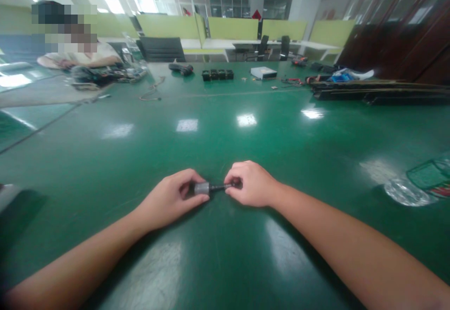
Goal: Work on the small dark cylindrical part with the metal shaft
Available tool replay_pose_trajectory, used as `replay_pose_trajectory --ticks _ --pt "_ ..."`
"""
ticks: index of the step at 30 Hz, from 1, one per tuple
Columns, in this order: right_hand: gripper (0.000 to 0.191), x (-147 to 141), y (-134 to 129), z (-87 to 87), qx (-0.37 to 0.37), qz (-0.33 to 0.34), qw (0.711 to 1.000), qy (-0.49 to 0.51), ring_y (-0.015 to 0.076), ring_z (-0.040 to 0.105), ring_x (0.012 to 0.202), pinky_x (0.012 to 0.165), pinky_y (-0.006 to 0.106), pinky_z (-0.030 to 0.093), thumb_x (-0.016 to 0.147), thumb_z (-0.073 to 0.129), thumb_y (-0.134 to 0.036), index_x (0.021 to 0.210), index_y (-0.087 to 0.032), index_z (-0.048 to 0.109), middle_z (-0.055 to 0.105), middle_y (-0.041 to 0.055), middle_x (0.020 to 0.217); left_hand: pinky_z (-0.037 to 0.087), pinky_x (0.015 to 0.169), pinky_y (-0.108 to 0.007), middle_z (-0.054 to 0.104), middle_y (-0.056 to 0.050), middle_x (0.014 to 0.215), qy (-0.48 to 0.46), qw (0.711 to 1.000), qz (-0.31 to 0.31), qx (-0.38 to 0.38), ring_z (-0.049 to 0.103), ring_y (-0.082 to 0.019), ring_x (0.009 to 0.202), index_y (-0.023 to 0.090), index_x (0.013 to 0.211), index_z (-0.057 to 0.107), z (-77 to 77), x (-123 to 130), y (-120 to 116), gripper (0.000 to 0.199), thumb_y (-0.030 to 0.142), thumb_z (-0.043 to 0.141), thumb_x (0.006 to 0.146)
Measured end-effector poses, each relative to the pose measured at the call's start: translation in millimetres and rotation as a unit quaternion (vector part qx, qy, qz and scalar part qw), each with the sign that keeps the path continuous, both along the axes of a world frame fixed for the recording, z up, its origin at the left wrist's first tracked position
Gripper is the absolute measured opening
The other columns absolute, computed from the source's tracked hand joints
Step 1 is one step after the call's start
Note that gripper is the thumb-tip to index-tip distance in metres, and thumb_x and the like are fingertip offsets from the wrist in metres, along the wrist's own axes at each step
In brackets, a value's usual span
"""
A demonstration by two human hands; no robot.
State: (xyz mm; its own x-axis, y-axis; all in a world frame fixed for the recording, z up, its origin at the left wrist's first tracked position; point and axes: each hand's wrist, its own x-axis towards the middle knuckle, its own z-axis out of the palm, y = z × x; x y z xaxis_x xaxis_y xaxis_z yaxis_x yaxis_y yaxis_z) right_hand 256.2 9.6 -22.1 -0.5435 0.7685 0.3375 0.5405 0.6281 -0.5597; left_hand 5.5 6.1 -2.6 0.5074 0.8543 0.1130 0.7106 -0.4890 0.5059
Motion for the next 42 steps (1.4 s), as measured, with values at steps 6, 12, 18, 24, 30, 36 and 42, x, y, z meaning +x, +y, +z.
replay_pose_trajectory --ticks 6,12,18,24,30,36,42 --pt "0.007 3.2 2.3 1.9 0.004 0.007 1.000 -0.016 0.0122 0.054 0.064 0.068 0.026 0.040 0.074 0.073 -0.016 0.080 -0.017 0.071 0.060 -0.0016 0.067 0.042 0.063 -0.026 0.057 0.002 0.068 0.001 1.000 -0.002 0.004 0.054 -0.016 0.064 0.021 0.093 0.067 0.3 -0.2 0.0 0.027 0.046 0.067 0.082" --pt "0.008 12.7 7.6 4.9 0.007 -0.005 1.000 -0.026 0.0108 0.050 0.058 0.063 0.025 0.039 0.070 0.071 -0.012 0.075 -0.017 0.068 0.058 -0.0029 0.064 0.041 0.063 -0.026 0.057 0.003 0.068 -0.001 1.000 0.000 0.005 0.053 -0.016 0.064 0.022 0.092 0.067 0.4 -0.3 -0.5 0.027 0.047 0.068 0.082" --pt "0.007 12.4 6.4 5.1 0.014 0.010 0.999 -0.038 0.0121 0.052 0.061 0.069 0.027 0.041 0.069 0.071 -0.014 0.074 -0.017 0.067 0.057 -0.0032 0.063 0.041 0.063 -0.027 0.057 0.003 0.068 0.001 1.000 -0.001 0.007 0.052 -0.015 0.063 0.021 0.092 0.067 1.1 0.1 -0.2 0.027 0.047 0.068 0.082" --pt "0.007 10.0 5.5 4.6 0.014 0.007 1.000 -0.025 0.0117 0.051 0.060 0.068 0.027 0.041 0.070 0.071 -0.013 0.074 -0.017 0.067 0.056 -0.0030 0.063 0.040 0.062 -0.026 0.056 0.003 0.068 0.003 1.000 -0.001 0.003 0.052 -0.015 0.062 0.021 0.092 0.067 2.0 0.4 -0.5 0.027 0.046 0.068 0.082" --pt "0.009 7.0 3.9 1.6 0.015 -0.005 1.000 -0.013 0.0123 0.053 0.065 0.067 0.026 0.040 0.072 0.071 -0.014 0.080 -0.017 0.070 0.061 -0.0009 0.071 0.039 0.061 -0.026 0.057 0.003 0.070 0.002 1.000 -0.007 0.009 0.052 -0.015 0.063 0.021 0.092 0.066 0.6 -0.5 0.9 0.027 0.046 0.068 0.082" --pt "0.005 5.5 4.2 1.4 0.017 0.020 0.999 -0.023 0.0128 0.054 0.065 0.072 0.028 0.042 0.074 0.073 -0.016 0.076 -0.017 0.069 0.061 -0.0017 0.066 0.039 0.061 -0.026 0.058 0.003 0.071 0.001 1.000 -0.009 0.002 0.052 -0.014 0.063 0.021 0.094 0.067 0.3 -1.2 1.4 0.027 0.046 0.068 0.083" --pt "0.019 -5.0 0.1 -1.4 -0.038 -0.022 0.998 0.042 0.0118 0.056 0.069 0.065 0.024 0.041 0.075 0.075 -0.016 0.094 -0.017 0.075 0.072 0.0023 0.085 0.038 0.061 -0.026 0.058 0.003 0.072 -0.002 1.000 -0.012 0.001 0.052 -0.014 0.063 0.021 0.092 0.066 -0.6 -1.8 2.0 0.026 0.046 0.068 0.083"
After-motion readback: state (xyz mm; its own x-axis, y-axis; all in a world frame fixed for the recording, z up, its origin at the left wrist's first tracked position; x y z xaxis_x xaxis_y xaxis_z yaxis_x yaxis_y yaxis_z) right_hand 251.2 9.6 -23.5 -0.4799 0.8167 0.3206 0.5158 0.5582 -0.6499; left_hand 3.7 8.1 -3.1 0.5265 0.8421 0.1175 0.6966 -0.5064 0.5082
